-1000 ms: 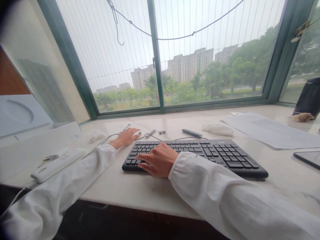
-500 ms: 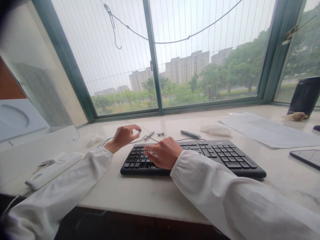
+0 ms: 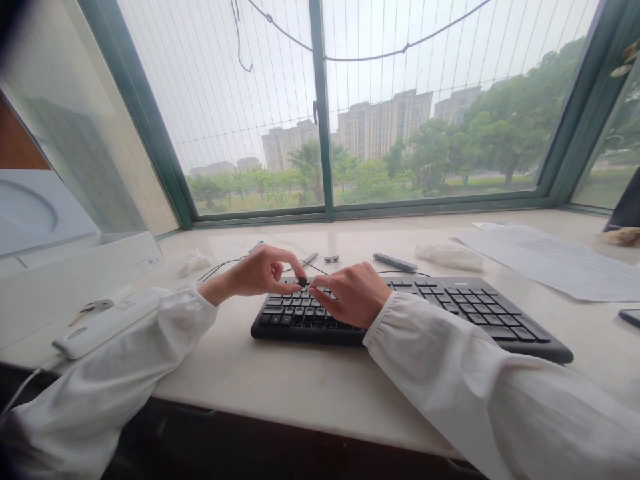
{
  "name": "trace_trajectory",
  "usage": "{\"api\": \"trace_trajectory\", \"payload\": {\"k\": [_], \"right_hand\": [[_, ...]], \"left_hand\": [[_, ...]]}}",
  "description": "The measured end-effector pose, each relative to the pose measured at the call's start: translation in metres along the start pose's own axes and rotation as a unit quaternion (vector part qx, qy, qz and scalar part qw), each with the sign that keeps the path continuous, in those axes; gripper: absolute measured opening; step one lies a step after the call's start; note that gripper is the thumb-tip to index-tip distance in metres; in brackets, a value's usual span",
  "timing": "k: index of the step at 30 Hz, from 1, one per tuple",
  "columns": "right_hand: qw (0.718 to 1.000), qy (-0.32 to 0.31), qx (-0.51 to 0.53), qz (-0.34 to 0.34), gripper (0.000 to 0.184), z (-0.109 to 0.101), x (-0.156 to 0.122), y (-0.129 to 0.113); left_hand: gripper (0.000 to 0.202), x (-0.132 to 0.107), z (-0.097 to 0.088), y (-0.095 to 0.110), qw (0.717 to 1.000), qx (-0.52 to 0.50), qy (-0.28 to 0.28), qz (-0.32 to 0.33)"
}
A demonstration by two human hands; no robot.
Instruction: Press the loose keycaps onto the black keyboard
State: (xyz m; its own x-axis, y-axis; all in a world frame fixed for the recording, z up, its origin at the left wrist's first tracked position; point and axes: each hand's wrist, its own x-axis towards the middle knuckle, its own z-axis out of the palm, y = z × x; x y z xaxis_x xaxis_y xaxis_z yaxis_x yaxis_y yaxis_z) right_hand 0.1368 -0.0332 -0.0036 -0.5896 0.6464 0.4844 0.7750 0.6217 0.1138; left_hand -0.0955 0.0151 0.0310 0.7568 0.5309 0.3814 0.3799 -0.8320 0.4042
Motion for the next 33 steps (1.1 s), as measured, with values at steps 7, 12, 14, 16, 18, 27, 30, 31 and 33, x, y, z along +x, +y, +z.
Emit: {"api": "trace_trajectory", "payload": {"k": [7, 12, 14, 16, 18, 27, 30, 31, 33], "right_hand": [[1.000, -0.021, 0.007, -0.006, 0.034, 0.001, 0.000, 0.000], [0.999, -0.032, 0.020, -0.025, 0.033, 0.002, -0.001, -0.001], [0.999, -0.028, 0.030, -0.036, 0.032, 0.003, -0.001, -0.001], [0.997, -0.024, 0.041, -0.056, 0.030, 0.004, -0.002, 0.000], [0.995, -0.017, 0.054, -0.082, 0.026, 0.005, -0.002, 0.001], [0.980, 0.046, 0.089, -0.172, 0.020, 0.016, -0.002, 0.002], [0.974, 0.055, 0.100, -0.198, 0.021, 0.017, -0.001, 0.002], [0.972, 0.059, 0.100, -0.202, 0.021, 0.018, -0.001, 0.001], [0.971, 0.070, 0.099, -0.207, 0.021, 0.020, -0.001, 0.001]], "left_hand": [[0.021, -0.005, 0.000, 0.003, 0.993, -0.020, -0.116, 0.031], [0.020, -0.006, -0.002, 0.007, 0.985, -0.025, -0.168, 0.040], [0.020, -0.006, -0.003, 0.007, 0.983, -0.020, -0.177, 0.045], [0.022, -0.006, -0.003, 0.007, 0.982, -0.014, -0.182, 0.051], [0.022, -0.005, -0.003, 0.007, 0.981, -0.012, -0.182, 0.060], [0.025, -0.005, 0.000, 0.004, 0.981, -0.016, -0.186, 0.045], [0.024, -0.005, 0.000, 0.003, 0.981, -0.020, -0.190, 0.044], [0.024, -0.005, 0.000, 0.003, 0.981, -0.021, -0.189, 0.046], [0.023, -0.005, 0.001, 0.002, 0.980, -0.023, -0.189, 0.049]]}}
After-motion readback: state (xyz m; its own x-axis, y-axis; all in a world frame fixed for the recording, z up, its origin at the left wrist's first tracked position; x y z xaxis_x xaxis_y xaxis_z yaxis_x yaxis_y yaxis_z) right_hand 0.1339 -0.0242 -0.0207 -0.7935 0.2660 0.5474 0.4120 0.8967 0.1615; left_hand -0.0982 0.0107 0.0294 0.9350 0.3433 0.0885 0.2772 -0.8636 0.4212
